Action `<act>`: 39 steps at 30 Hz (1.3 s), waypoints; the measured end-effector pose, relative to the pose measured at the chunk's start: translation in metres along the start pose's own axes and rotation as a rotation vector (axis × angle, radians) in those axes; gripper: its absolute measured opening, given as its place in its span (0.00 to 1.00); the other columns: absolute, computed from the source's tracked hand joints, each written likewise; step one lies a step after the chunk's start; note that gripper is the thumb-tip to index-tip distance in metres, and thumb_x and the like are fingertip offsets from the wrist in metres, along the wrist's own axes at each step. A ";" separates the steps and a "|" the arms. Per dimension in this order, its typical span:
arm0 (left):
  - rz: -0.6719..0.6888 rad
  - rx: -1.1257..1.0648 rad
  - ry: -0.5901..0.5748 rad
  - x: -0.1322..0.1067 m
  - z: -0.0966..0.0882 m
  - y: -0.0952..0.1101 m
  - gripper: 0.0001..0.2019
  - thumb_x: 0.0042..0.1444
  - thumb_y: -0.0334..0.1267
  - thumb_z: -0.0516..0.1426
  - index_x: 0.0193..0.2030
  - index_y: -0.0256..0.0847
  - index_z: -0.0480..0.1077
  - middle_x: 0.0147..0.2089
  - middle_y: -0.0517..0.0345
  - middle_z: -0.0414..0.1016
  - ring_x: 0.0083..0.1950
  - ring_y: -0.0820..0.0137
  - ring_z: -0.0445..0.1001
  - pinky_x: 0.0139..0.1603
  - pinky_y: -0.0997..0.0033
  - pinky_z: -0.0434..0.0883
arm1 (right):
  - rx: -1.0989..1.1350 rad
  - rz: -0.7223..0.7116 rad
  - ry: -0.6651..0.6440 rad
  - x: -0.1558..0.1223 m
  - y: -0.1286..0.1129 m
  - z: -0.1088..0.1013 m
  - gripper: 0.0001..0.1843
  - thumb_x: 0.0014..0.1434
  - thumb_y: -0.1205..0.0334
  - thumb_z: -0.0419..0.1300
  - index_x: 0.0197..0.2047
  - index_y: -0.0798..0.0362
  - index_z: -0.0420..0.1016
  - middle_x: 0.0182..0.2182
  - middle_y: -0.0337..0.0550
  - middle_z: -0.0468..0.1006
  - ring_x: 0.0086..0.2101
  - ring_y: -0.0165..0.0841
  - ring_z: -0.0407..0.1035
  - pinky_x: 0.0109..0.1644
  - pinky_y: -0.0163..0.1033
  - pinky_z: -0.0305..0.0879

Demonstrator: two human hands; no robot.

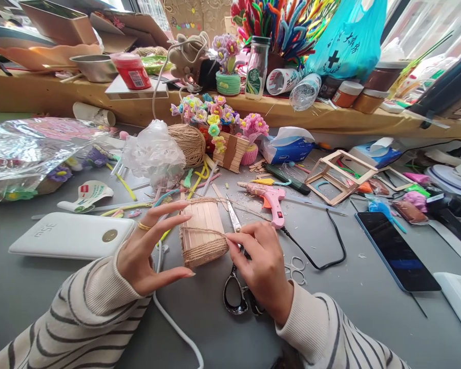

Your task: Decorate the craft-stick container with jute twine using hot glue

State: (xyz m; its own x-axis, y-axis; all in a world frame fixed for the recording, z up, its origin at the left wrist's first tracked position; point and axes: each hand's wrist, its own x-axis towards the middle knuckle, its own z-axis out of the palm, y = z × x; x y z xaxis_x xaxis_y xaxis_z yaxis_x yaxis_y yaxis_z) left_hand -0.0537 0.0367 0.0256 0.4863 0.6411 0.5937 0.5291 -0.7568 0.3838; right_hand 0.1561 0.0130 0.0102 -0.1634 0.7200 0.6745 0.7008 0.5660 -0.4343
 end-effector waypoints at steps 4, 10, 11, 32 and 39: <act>0.005 0.018 -0.004 -0.002 0.004 -0.001 0.32 0.41 0.48 0.60 0.52 0.38 0.57 0.53 0.41 0.61 0.55 0.55 0.61 0.53 0.53 0.62 | 0.010 -0.010 -0.020 0.000 0.002 0.000 0.09 0.49 0.73 0.58 0.35 0.54 0.72 0.27 0.42 0.67 0.30 0.30 0.62 0.34 0.40 0.63; 0.134 0.131 0.063 -0.004 0.008 0.002 0.28 0.41 0.46 0.60 0.49 0.38 0.62 0.50 0.44 0.64 0.54 0.54 0.61 0.55 0.48 0.59 | 0.040 -0.022 -0.028 0.000 0.003 0.000 0.09 0.49 0.73 0.58 0.35 0.54 0.72 0.27 0.42 0.67 0.31 0.30 0.61 0.34 0.39 0.63; 0.142 0.151 0.056 -0.003 0.009 0.003 0.27 0.41 0.46 0.60 0.49 0.38 0.63 0.50 0.44 0.64 0.54 0.54 0.61 0.55 0.48 0.59 | 0.040 -0.022 -0.031 0.000 0.003 0.000 0.09 0.49 0.73 0.58 0.35 0.54 0.72 0.27 0.42 0.67 0.31 0.30 0.61 0.34 0.39 0.63; 0.119 0.176 0.064 0.000 0.016 0.004 0.18 0.44 0.39 0.57 0.44 0.42 0.66 0.51 0.47 0.64 0.54 0.56 0.61 0.54 0.50 0.60 | 0.044 -0.030 -0.049 0.000 0.003 0.000 0.09 0.50 0.73 0.57 0.36 0.54 0.72 0.26 0.42 0.66 0.30 0.30 0.62 0.33 0.39 0.63; 0.100 0.183 0.074 0.000 0.018 0.005 0.17 0.44 0.38 0.56 0.44 0.43 0.65 0.50 0.48 0.65 0.54 0.57 0.62 0.53 0.49 0.61 | 0.040 -0.025 -0.042 -0.001 0.002 0.000 0.10 0.50 0.72 0.56 0.36 0.53 0.72 0.26 0.41 0.67 0.30 0.30 0.62 0.33 0.39 0.63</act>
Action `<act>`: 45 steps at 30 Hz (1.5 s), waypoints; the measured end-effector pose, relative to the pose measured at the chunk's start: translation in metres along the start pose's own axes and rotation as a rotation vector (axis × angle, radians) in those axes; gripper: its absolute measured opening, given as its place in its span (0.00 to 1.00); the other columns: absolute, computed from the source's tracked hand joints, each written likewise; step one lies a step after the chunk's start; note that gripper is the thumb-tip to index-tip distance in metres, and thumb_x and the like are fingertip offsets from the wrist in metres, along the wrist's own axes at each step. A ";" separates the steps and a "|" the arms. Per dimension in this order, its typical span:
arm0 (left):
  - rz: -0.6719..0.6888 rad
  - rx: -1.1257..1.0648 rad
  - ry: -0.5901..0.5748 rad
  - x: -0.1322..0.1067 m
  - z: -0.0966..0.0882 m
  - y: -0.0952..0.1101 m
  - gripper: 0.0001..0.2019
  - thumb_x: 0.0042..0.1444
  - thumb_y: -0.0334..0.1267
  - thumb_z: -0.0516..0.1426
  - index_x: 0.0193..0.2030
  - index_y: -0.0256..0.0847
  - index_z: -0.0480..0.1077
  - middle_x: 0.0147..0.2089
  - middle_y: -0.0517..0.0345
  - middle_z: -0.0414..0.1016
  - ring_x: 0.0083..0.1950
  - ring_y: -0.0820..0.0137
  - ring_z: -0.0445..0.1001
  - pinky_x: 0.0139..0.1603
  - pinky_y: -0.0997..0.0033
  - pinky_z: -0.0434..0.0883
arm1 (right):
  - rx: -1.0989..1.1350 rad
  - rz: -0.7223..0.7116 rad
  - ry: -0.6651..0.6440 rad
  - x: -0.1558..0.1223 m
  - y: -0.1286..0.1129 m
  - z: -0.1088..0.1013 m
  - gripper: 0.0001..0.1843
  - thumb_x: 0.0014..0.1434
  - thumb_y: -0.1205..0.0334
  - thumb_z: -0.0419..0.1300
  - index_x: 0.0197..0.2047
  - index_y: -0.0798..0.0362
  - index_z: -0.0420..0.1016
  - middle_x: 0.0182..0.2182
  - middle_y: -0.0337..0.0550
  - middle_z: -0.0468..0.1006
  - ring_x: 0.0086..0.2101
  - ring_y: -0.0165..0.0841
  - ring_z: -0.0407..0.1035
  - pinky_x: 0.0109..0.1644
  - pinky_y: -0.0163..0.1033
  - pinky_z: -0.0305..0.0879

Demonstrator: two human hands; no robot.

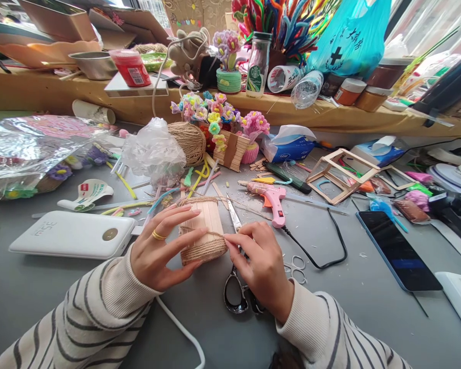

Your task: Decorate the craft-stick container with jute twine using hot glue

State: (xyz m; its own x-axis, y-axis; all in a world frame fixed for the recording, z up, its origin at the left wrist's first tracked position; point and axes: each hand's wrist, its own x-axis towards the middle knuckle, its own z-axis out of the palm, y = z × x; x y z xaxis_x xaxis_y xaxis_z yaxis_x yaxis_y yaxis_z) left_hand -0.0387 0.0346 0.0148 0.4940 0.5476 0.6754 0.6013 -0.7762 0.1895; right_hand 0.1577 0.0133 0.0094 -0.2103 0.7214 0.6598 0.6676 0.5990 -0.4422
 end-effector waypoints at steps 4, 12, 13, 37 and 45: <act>0.014 -0.038 0.013 -0.001 0.002 -0.002 0.18 0.43 0.36 0.57 0.44 0.43 0.65 0.51 0.47 0.63 0.55 0.56 0.61 0.53 0.50 0.63 | 0.009 0.004 -0.012 -0.001 -0.001 -0.001 0.11 0.51 0.72 0.56 0.38 0.53 0.72 0.27 0.42 0.67 0.31 0.30 0.62 0.34 0.39 0.64; 0.059 -0.047 0.065 -0.004 0.007 -0.008 0.20 0.40 0.35 0.58 0.44 0.43 0.65 0.52 0.47 0.60 0.56 0.54 0.60 0.53 0.46 0.61 | 0.070 -0.016 -0.053 -0.010 -0.003 -0.001 0.20 0.48 0.76 0.54 0.46 0.54 0.68 0.31 0.44 0.65 0.33 0.32 0.60 0.35 0.41 0.64; 0.056 -0.040 0.068 -0.004 0.007 -0.008 0.20 0.40 0.36 0.58 0.44 0.43 0.65 0.53 0.47 0.60 0.56 0.54 0.60 0.53 0.46 0.61 | 0.080 -0.011 -0.060 -0.011 -0.003 -0.002 0.21 0.48 0.76 0.54 0.46 0.54 0.68 0.32 0.44 0.64 0.33 0.32 0.60 0.35 0.41 0.64; 0.098 0.012 0.107 -0.006 0.011 -0.012 0.19 0.40 0.38 0.58 0.43 0.42 0.67 0.52 0.46 0.62 0.54 0.55 0.63 0.52 0.45 0.61 | 0.059 -0.030 -0.129 -0.001 -0.005 0.001 0.24 0.49 0.75 0.52 0.49 0.52 0.66 0.41 0.45 0.67 0.42 0.36 0.60 0.46 0.47 0.60; 0.084 0.011 0.098 -0.006 0.010 -0.011 0.19 0.41 0.39 0.58 0.43 0.42 0.67 0.52 0.46 0.62 0.54 0.55 0.62 0.53 0.45 0.60 | 0.046 -0.075 -0.112 -0.004 -0.009 0.001 0.25 0.48 0.77 0.51 0.51 0.53 0.64 0.38 0.46 0.68 0.40 0.36 0.60 0.44 0.46 0.61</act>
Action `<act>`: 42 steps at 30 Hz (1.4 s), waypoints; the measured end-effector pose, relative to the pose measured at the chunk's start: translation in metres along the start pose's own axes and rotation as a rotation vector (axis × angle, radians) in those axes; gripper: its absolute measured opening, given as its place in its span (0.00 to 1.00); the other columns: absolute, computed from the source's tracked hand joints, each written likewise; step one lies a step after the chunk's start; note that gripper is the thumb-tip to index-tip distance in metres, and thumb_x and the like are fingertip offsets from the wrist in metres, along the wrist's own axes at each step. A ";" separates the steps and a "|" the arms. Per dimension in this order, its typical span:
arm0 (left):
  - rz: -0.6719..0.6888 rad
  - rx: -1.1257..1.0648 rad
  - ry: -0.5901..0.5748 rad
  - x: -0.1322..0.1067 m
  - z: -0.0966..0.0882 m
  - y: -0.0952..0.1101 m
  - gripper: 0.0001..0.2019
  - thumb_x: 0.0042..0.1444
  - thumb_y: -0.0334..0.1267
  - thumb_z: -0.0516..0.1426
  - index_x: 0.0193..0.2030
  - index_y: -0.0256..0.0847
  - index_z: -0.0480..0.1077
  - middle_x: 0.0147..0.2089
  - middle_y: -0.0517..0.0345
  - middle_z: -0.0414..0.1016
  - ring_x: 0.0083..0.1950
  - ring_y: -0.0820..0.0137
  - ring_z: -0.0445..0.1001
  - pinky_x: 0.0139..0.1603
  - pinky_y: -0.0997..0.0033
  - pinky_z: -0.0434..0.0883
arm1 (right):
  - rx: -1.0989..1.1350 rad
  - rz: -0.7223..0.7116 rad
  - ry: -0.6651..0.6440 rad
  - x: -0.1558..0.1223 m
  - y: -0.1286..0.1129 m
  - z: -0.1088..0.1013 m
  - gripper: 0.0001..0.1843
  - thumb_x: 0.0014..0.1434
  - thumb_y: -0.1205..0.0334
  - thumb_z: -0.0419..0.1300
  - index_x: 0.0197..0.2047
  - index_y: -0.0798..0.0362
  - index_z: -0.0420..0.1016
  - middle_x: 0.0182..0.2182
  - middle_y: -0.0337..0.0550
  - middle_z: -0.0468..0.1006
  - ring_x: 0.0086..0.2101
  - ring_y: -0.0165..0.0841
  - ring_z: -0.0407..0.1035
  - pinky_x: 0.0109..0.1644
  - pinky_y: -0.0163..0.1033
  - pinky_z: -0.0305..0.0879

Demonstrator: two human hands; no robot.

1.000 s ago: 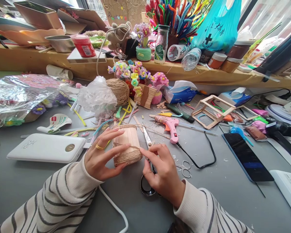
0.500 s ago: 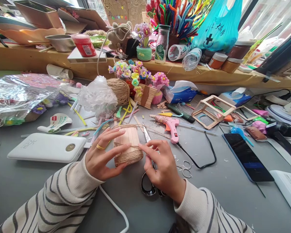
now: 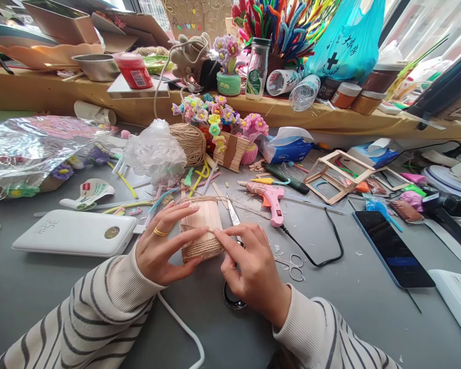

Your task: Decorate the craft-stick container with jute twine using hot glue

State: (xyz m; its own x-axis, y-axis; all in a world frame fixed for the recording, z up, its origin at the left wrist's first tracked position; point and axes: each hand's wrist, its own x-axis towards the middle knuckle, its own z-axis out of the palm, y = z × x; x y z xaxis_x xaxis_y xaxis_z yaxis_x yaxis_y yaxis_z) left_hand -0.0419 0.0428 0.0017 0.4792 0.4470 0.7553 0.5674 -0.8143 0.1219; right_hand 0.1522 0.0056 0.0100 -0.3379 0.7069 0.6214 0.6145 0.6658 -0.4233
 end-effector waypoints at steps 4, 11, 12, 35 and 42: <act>-0.011 0.005 -0.010 0.001 -0.001 0.001 0.18 0.42 0.39 0.58 0.43 0.43 0.66 0.52 0.47 0.62 0.54 0.55 0.62 0.53 0.46 0.60 | -0.030 0.020 -0.013 0.001 -0.001 0.000 0.25 0.48 0.76 0.51 0.51 0.55 0.64 0.36 0.46 0.68 0.39 0.36 0.60 0.42 0.46 0.62; -0.032 0.000 -0.015 0.001 -0.001 0.003 0.18 0.42 0.38 0.57 0.43 0.43 0.66 0.51 0.48 0.63 0.54 0.56 0.62 0.54 0.47 0.60 | -0.083 -0.012 -0.043 -0.001 0.001 0.001 0.26 0.48 0.77 0.51 0.52 0.54 0.63 0.37 0.46 0.68 0.39 0.37 0.60 0.41 0.46 0.62; -0.032 0.002 -0.015 0.001 -0.001 0.003 0.18 0.42 0.39 0.57 0.43 0.43 0.66 0.51 0.48 0.63 0.54 0.56 0.62 0.54 0.47 0.60 | -0.091 -0.021 -0.040 -0.001 0.001 0.001 0.26 0.48 0.77 0.51 0.51 0.54 0.63 0.37 0.47 0.68 0.39 0.37 0.60 0.41 0.46 0.62; -0.068 -0.009 -0.029 0.001 -0.001 0.005 0.17 0.42 0.38 0.57 0.43 0.44 0.66 0.51 0.48 0.64 0.54 0.57 0.63 0.53 0.47 0.60 | -0.032 0.180 -0.236 0.029 0.003 -0.021 0.06 0.54 0.67 0.55 0.34 0.54 0.72 0.30 0.40 0.75 0.33 0.31 0.66 0.39 0.39 0.62; -0.044 -0.019 -0.027 -0.001 0.000 0.004 0.19 0.43 0.40 0.58 0.45 0.43 0.66 0.52 0.47 0.63 0.55 0.55 0.62 0.54 0.47 0.58 | -0.152 0.077 -0.214 0.027 0.003 -0.019 0.07 0.54 0.68 0.54 0.32 0.56 0.73 0.26 0.42 0.74 0.31 0.33 0.65 0.36 0.39 0.61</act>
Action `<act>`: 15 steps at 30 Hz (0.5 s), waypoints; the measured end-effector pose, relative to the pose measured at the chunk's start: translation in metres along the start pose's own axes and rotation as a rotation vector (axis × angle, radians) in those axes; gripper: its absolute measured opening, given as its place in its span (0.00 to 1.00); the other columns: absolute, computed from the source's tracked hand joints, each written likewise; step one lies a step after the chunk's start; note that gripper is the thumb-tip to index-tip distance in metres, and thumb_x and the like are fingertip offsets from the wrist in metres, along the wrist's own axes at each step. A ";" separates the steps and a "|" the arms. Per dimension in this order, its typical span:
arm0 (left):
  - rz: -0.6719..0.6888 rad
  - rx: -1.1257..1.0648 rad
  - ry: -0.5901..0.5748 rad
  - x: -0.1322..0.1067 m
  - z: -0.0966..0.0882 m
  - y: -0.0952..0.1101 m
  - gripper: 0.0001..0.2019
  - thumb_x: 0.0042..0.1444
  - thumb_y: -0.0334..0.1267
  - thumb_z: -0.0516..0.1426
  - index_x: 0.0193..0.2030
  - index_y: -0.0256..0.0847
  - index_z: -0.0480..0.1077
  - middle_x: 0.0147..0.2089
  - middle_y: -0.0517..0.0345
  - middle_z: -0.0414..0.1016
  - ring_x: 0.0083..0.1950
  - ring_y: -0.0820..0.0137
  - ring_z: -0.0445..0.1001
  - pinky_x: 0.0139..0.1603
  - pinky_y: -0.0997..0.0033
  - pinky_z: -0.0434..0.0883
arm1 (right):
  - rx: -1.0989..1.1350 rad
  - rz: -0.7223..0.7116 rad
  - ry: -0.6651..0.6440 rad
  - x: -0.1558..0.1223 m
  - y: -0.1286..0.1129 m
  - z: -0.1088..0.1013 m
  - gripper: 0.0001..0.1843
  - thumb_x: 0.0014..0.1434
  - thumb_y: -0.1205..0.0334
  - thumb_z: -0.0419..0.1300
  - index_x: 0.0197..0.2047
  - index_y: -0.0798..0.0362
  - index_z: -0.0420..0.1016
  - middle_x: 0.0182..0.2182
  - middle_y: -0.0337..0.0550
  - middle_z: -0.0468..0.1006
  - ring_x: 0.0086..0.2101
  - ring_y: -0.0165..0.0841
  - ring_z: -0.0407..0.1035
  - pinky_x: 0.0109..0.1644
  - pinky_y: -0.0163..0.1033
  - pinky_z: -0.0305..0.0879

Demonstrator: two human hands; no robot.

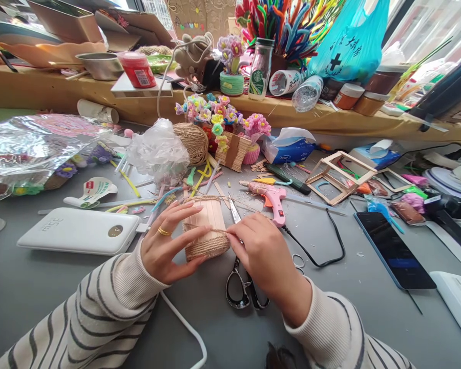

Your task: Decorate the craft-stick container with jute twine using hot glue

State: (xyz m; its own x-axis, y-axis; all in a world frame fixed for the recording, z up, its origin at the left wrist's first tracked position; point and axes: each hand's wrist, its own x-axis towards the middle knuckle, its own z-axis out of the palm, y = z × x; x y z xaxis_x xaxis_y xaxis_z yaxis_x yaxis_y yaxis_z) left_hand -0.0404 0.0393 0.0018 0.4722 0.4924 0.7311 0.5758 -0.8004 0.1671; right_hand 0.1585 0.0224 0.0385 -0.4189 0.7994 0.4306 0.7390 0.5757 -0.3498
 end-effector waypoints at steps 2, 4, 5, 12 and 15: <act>-0.015 -0.009 -0.010 -0.001 -0.002 0.000 0.24 0.43 0.44 0.58 0.49 0.42 0.63 0.52 0.46 0.63 0.54 0.55 0.62 0.55 0.47 0.58 | -0.017 -0.016 0.000 -0.001 0.000 0.000 0.07 0.55 0.68 0.53 0.32 0.56 0.73 0.26 0.42 0.74 0.31 0.33 0.64 0.36 0.39 0.61; -0.032 -0.025 -0.007 -0.001 -0.006 -0.001 0.30 0.42 0.49 0.57 0.52 0.39 0.59 0.51 0.43 0.64 0.53 0.55 0.63 0.55 0.48 0.58 | -0.028 -0.023 -0.002 -0.001 -0.001 -0.001 0.07 0.55 0.68 0.53 0.32 0.56 0.73 0.26 0.42 0.74 0.31 0.33 0.64 0.36 0.39 0.61; -0.040 -0.027 0.002 -0.001 -0.008 -0.002 0.31 0.43 0.50 0.57 0.53 0.38 0.59 0.50 0.43 0.65 0.52 0.56 0.64 0.55 0.48 0.59 | -0.035 -0.025 -0.003 -0.001 -0.002 -0.001 0.07 0.55 0.68 0.53 0.32 0.56 0.73 0.26 0.42 0.74 0.31 0.32 0.64 0.36 0.39 0.61; 0.024 0.082 0.074 -0.002 -0.019 -0.002 0.21 0.44 0.39 0.57 0.47 0.39 0.65 0.40 0.50 0.70 0.42 0.62 0.69 0.45 0.58 0.68 | -0.127 -0.067 -0.013 -0.001 -0.006 -0.002 0.09 0.56 0.67 0.51 0.33 0.55 0.73 0.26 0.42 0.73 0.30 0.32 0.64 0.36 0.40 0.60; 0.051 0.105 0.092 -0.001 -0.019 0.000 0.19 0.43 0.37 0.57 0.44 0.37 0.67 0.38 0.49 0.71 0.40 0.62 0.69 0.42 0.59 0.70 | -0.155 -0.081 -0.009 -0.002 -0.007 -0.002 0.10 0.57 0.68 0.51 0.33 0.55 0.73 0.26 0.43 0.73 0.30 0.32 0.64 0.36 0.40 0.60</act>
State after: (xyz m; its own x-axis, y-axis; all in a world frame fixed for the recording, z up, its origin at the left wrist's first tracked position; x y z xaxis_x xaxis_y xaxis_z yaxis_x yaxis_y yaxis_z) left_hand -0.0532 0.0323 0.0136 0.4428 0.4145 0.7951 0.6214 -0.7811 0.0611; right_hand 0.1550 0.0162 0.0420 -0.4845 0.7536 0.4442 0.7751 0.6052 -0.1814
